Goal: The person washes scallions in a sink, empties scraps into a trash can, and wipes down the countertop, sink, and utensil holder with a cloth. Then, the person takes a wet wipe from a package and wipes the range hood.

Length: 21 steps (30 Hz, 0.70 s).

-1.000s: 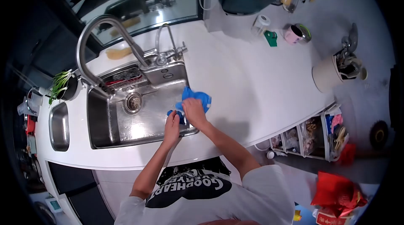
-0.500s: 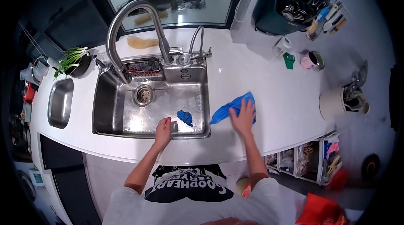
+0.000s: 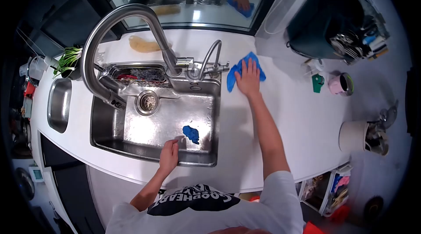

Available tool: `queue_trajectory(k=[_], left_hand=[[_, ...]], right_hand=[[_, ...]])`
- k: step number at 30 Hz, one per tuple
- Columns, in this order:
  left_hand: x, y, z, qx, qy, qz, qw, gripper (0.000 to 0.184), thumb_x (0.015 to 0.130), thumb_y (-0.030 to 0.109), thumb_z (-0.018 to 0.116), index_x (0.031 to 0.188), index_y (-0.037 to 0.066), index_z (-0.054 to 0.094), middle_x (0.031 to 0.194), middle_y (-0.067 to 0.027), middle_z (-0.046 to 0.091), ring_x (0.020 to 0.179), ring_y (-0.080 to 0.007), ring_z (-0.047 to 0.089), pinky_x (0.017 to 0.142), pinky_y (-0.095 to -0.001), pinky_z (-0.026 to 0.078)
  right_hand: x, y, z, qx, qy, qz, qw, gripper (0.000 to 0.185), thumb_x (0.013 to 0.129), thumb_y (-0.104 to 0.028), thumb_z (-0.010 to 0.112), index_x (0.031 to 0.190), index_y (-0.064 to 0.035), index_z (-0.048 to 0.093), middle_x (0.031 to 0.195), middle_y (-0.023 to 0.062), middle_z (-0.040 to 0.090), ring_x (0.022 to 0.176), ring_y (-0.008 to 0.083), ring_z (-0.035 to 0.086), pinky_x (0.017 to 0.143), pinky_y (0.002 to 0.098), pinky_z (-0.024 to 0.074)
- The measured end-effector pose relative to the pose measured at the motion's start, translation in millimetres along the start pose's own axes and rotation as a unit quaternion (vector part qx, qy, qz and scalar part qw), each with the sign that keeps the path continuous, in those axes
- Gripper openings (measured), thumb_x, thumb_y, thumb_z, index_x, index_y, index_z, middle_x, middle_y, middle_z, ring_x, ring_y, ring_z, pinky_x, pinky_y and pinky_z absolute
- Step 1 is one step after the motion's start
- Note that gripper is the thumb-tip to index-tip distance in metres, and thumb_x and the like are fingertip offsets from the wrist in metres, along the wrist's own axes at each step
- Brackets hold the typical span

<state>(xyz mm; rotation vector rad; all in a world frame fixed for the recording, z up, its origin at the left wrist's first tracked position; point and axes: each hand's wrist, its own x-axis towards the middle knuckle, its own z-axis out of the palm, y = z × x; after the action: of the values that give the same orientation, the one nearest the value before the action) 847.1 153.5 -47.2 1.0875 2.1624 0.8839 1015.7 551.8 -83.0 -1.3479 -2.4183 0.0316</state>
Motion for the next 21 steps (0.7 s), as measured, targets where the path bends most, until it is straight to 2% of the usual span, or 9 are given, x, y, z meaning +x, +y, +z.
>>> queue_trajectory(k=[4, 6, 8, 11, 14, 18, 21], left_hand=[[1.8, 12.4, -2.3, 0.021, 0.017, -0.021, 0.999, 0.025, 0.094, 0.018, 0.046, 0.106, -0.001, 0.058, 0.103, -0.0201, 0.06, 0.096, -0.0372, 0.057, 0.084, -0.0402, 0.045], [2.3, 13.7, -0.3, 0.033, 0.023, -0.014, 0.999, 0.024, 0.093, 0.017, 0.047, 0.106, -0.001, 0.058, 0.102, -0.02, 0.06, 0.095, -0.0376, 0.057, 0.083, -0.0404, 0.045], [0.6, 13.4, -0.2, 0.038, 0.028, -0.002, 0.999, 0.024, 0.092, 0.016, 0.047, 0.105, 0.0, 0.059, 0.101, -0.02, 0.06, 0.094, -0.0381, 0.058, 0.082, -0.0405, 0.045], [-0.1, 17.8, -2.9, 0.026, 0.023, -0.018, 0.999, 0.023, 0.092, 0.017, 0.048, 0.104, 0.0, 0.059, 0.102, -0.0201, 0.06, 0.092, -0.0383, 0.058, 0.08, -0.0406, 0.046], [-2.5, 10.2, -0.9, 0.033, 0.049, 0.02, 0.998, 0.023, 0.092, 0.016, 0.048, 0.103, 0.0, 0.059, 0.101, -0.0197, 0.06, 0.09, -0.0378, 0.058, 0.078, -0.0406, 0.046], [-1.0, -2.3, 0.2, -0.02, 0.046, 0.056, 0.997, 0.021, 0.093, 0.015, 0.048, 0.102, 0.0, 0.06, 0.097, -0.0189, 0.061, 0.088, -0.0363, 0.059, 0.076, -0.0396, 0.046], [8.1, -12.7, -7.4, -0.079, 0.028, 0.025, 0.996, 0.021, 0.092, 0.016, 0.05, 0.101, 0.0, 0.06, 0.096, -0.0176, 0.061, 0.083, -0.0341, 0.059, 0.075, -0.0381, 0.046]], right_hand=[[80.7, 4.6, 29.0, 0.016, -0.017, -0.042, 0.999, 0.063, 0.09, -0.047, 0.045, 0.14, -0.0103, 0.035, 0.149, 0.0179, 0.023, 0.138, 0.0355, 0.019, 0.11, 0.052, 0.0159], [108.5, -1.6, 34.8, 0.001, -0.033, -0.029, 0.999, 0.064, 0.09, -0.048, 0.044, 0.141, -0.0108, 0.034, 0.15, 0.0174, 0.022, 0.139, 0.0348, 0.018, 0.111, 0.0513, 0.0149], [118.7, -11.9, 32.1, -0.02, -0.064, -0.006, 0.998, 0.063, 0.091, -0.047, 0.042, 0.142, -0.0107, 0.032, 0.15, 0.0162, 0.021, 0.139, 0.0334, 0.017, 0.111, 0.0499, 0.0141], [104.1, -8.3, 26.7, 0.015, -0.069, -0.051, 0.996, 0.06, 0.092, -0.042, 0.042, 0.142, -0.0105, 0.032, 0.15, 0.0149, 0.022, 0.139, 0.0318, 0.019, 0.111, 0.0487, 0.0169], [56.4, -10.8, 9.6, 0.03, -0.059, -0.116, 0.991, 0.056, 0.091, -0.034, 0.046, 0.14, -0.0093, 0.035, 0.149, 0.0144, 0.026, 0.137, 0.0314, 0.024, 0.11, 0.0474, 0.0206], [-34.8, -27.0, -19.6, 0.068, -0.062, -0.15, 0.984, 0.055, 0.085, -0.023, 0.055, 0.135, -0.0057, 0.041, 0.145, 0.015, 0.034, 0.133, 0.0326, 0.03, 0.108, 0.0482, 0.0238], [-108.3, -58.8, -51.6, 0.105, -0.118, -0.151, 0.976, 0.053, 0.083, -0.017, 0.057, 0.134, -0.0055, 0.042, 0.144, 0.0156, 0.034, 0.133, 0.0335, 0.03, 0.108, 0.0469, 0.0255]])
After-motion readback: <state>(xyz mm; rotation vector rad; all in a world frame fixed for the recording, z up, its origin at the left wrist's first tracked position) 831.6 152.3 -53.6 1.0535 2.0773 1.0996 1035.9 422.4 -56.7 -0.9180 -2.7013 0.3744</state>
